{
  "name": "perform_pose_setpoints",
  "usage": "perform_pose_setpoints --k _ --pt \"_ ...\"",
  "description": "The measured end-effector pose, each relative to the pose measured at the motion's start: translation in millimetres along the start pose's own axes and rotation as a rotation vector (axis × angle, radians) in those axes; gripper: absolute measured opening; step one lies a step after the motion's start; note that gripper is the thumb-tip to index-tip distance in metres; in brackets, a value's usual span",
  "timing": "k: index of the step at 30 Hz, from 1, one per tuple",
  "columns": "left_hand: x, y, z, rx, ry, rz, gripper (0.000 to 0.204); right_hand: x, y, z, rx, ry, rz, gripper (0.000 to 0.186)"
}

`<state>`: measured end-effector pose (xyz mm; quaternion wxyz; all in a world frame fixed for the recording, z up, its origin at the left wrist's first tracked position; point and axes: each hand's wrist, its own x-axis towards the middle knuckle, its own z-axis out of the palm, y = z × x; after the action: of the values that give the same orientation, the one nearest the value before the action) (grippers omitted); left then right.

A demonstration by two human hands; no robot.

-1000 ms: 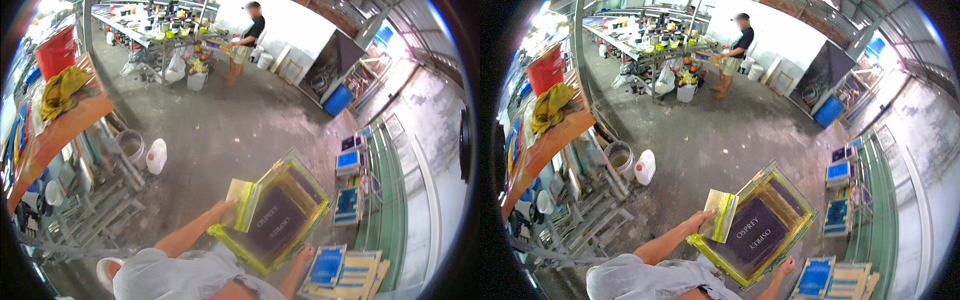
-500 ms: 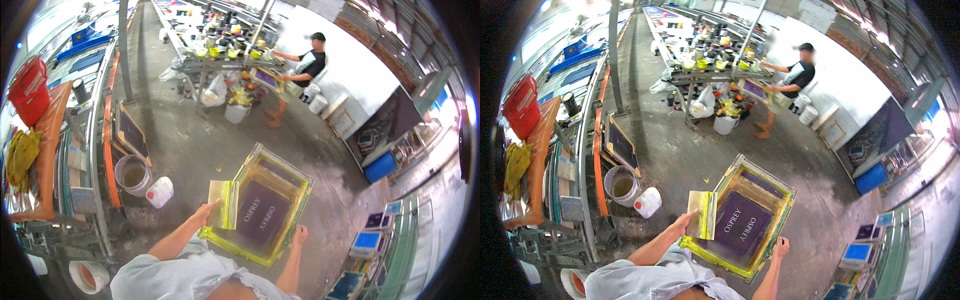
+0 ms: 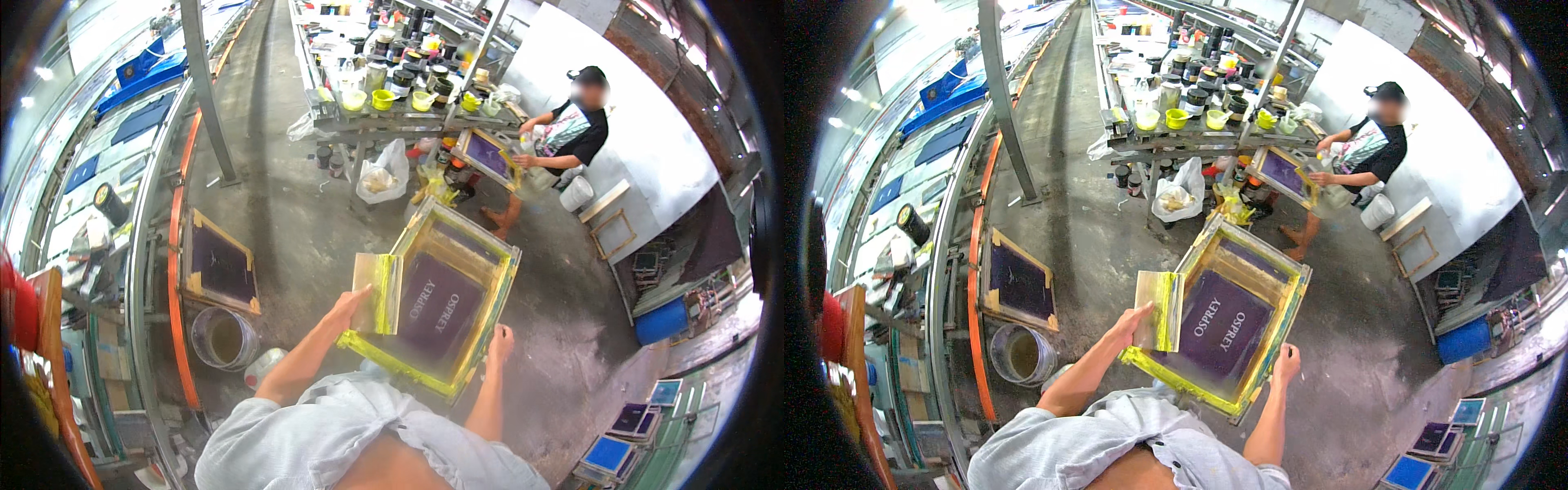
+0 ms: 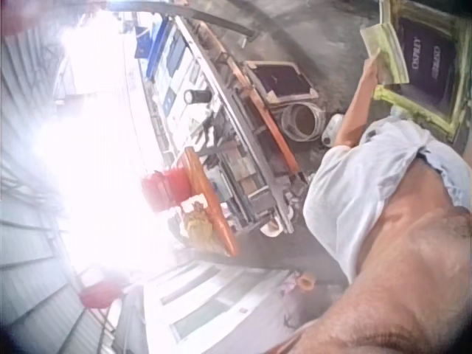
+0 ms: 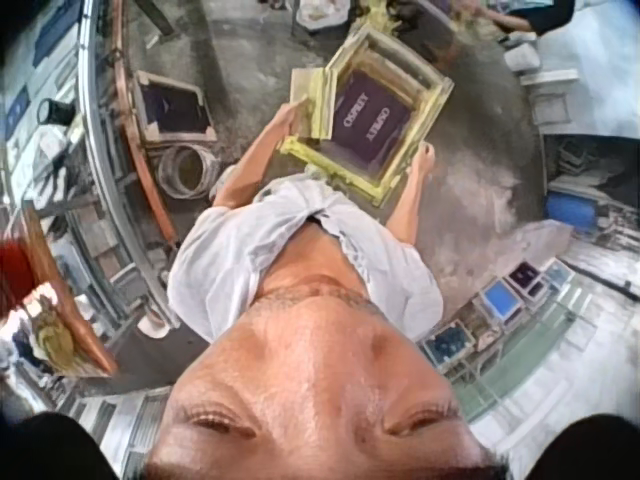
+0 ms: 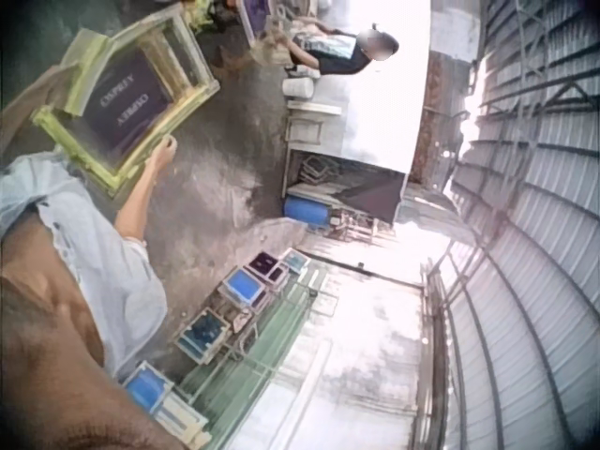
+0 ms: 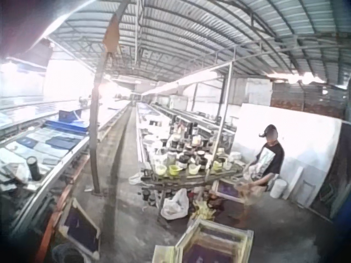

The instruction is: The person uses a squeegee to pull ink across a screen-printing frame labeled 'OSPREY' over a drying rack, then moves to a workbench to pour more ink into the frame and wipe the screen surface with a cloth. The person handles the screen frame, squeegee, ink container, and cloth throughout the sequence.

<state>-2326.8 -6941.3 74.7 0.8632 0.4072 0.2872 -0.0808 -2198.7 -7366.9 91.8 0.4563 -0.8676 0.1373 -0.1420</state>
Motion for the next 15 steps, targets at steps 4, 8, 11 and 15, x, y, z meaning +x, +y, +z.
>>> perform_pose_setpoints --k 4,8,11,15 --pt "108 68 -7 -0.012 0.048 0.058 0.055 92 -20 124 -0.068 0.000 -0.004 0.030" --pt "213 142 -19 -0.061 0.069 0.110 0.061 197 -76 243 0.015 -0.145 0.004 0.033" --pt "280 192 -24 -0.112 0.120 0.107 0.061 257 -106 319 -0.059 -0.223 0.067 0.035" --pt "340 227 -57 -0.111 0.198 0.029 0.053 284 -155 388 -0.081 -0.291 0.126 0.038"
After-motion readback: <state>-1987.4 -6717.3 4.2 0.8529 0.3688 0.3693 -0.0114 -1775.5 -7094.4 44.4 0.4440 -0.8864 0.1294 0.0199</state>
